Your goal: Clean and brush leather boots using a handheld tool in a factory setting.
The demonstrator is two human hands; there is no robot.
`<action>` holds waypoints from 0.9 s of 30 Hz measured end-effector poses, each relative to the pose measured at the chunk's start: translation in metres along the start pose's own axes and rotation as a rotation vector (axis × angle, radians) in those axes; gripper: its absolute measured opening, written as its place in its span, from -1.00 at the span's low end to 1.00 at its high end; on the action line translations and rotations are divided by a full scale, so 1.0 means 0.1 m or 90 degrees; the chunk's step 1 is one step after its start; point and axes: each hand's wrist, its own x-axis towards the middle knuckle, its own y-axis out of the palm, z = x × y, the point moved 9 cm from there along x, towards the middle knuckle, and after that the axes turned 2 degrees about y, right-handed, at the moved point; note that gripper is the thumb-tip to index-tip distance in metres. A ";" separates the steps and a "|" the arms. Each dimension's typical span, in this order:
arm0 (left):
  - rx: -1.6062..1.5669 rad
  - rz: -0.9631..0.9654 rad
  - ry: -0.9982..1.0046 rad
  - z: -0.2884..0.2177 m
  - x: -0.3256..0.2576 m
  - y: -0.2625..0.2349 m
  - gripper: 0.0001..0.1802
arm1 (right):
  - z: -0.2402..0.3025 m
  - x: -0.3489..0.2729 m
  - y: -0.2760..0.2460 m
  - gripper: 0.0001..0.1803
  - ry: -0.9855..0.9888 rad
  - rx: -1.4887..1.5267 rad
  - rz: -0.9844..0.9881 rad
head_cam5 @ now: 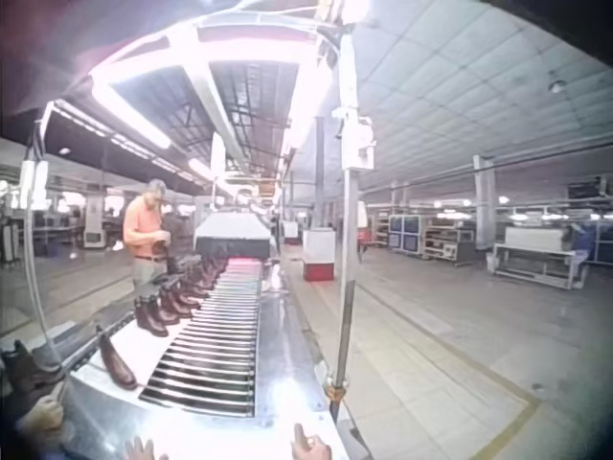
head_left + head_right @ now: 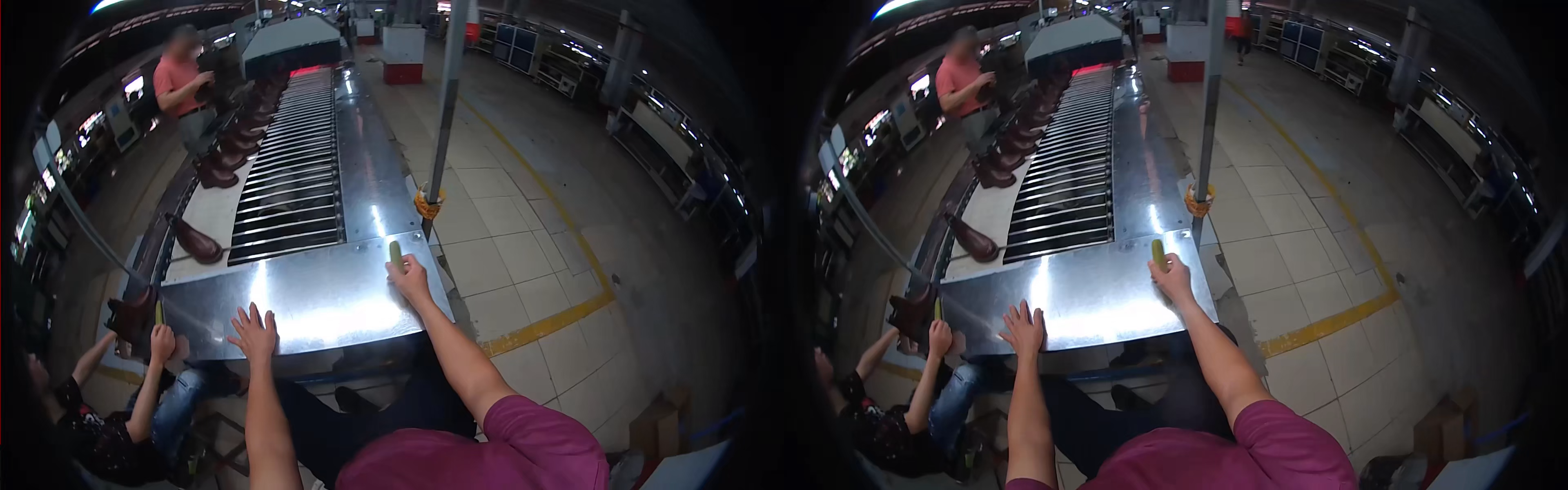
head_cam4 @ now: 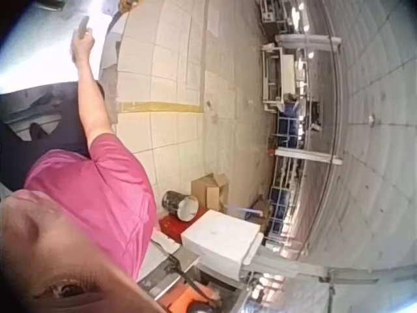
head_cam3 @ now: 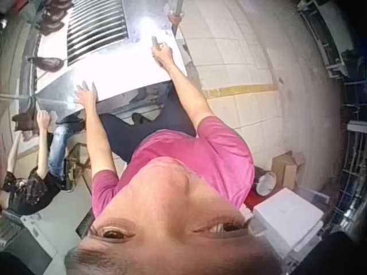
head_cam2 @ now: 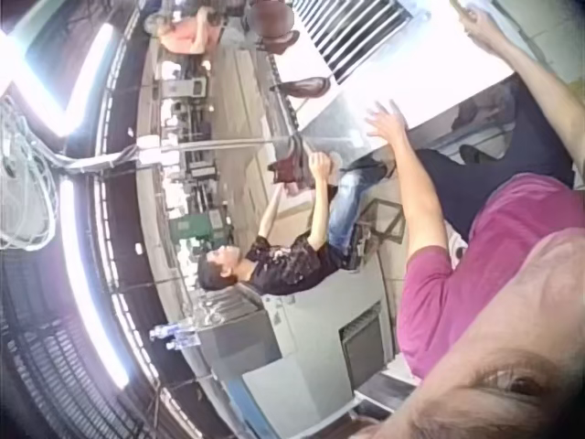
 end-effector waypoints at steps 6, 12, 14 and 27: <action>-0.014 0.023 -0.026 -0.07 -0.19 0.01 -0.25 | 0.10 -0.12 -0.12 -0.55 -0.043 -0.080 0.004; -0.010 0.015 -0.027 -0.01 -0.09 -0.08 -0.20 | 0.17 -0.06 0.00 -0.60 -0.089 -0.088 -0.013; -0.040 0.021 0.009 -0.30 -0.07 -0.11 -0.20 | -0.01 0.08 -0.22 -0.61 -0.135 -0.130 -0.046; -0.288 -0.200 0.075 0.41 0.74 -0.21 -0.45 | 0.14 -0.10 0.28 -0.51 -0.340 -0.465 0.023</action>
